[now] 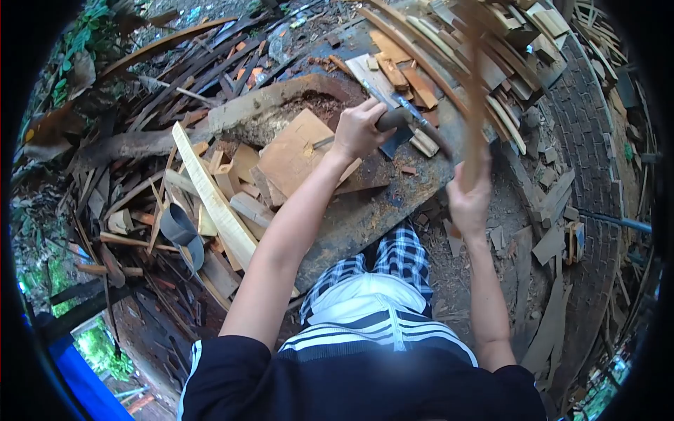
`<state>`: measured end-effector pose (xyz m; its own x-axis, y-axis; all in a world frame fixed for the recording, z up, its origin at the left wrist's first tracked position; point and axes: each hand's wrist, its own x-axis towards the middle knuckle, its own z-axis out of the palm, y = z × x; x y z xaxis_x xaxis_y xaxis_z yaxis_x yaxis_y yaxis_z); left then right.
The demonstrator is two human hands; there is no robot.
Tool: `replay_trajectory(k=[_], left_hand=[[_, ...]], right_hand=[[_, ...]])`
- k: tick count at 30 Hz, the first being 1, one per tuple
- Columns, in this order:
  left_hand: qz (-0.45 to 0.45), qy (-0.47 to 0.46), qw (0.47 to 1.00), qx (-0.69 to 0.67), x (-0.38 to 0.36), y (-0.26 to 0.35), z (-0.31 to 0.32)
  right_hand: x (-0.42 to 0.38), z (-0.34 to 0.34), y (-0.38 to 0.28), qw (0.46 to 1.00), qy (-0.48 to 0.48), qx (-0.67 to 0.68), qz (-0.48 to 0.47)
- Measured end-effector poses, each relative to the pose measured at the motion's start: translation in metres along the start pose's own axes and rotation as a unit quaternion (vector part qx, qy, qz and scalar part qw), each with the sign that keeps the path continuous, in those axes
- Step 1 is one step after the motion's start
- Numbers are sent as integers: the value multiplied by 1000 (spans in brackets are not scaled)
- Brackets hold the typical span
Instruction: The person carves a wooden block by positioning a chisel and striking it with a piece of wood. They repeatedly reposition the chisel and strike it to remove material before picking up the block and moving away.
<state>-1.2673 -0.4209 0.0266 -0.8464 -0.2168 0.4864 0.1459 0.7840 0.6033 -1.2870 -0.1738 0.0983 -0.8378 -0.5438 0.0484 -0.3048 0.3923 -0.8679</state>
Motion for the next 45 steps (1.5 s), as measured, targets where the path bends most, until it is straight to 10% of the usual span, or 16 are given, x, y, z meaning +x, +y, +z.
replay_trajectory(k=[2,7,9,12,16,18,22,26,36,45], left_hand=[[-4,-4,1000,1,2,1,1],[2,-4,1000,-5,-5,-4,-4],[4,12,1000,-1,-4,-8,-6],[8,18,1000,-21,-1,-7,-4],[15,34,999,-25,-5,-6,-17],[-23,36,999,-13,-6,-1,-19],[10,80,996,-29,-8,-1,-17],[-46,172,984,-9,-4,-8,-32],[-321,535,744,-238,-34,-50,-110],[-238,452,835,-203,-63,-40,-113]], right_hand=[[-5,5,25,987,79,96,99],[0,5,10,994,-35,-103,6],[-6,2,-7,990,100,57,75],[-2,24,6,995,-42,-88,-10],[-2,15,-4,994,-52,-100,-7],[-5,21,-18,983,59,151,90],[-6,19,3,992,-97,-60,49],[-12,17,-9,998,-11,57,13],[-32,7,24,997,-59,-42,32],[-41,-6,29,993,-54,-51,87]])
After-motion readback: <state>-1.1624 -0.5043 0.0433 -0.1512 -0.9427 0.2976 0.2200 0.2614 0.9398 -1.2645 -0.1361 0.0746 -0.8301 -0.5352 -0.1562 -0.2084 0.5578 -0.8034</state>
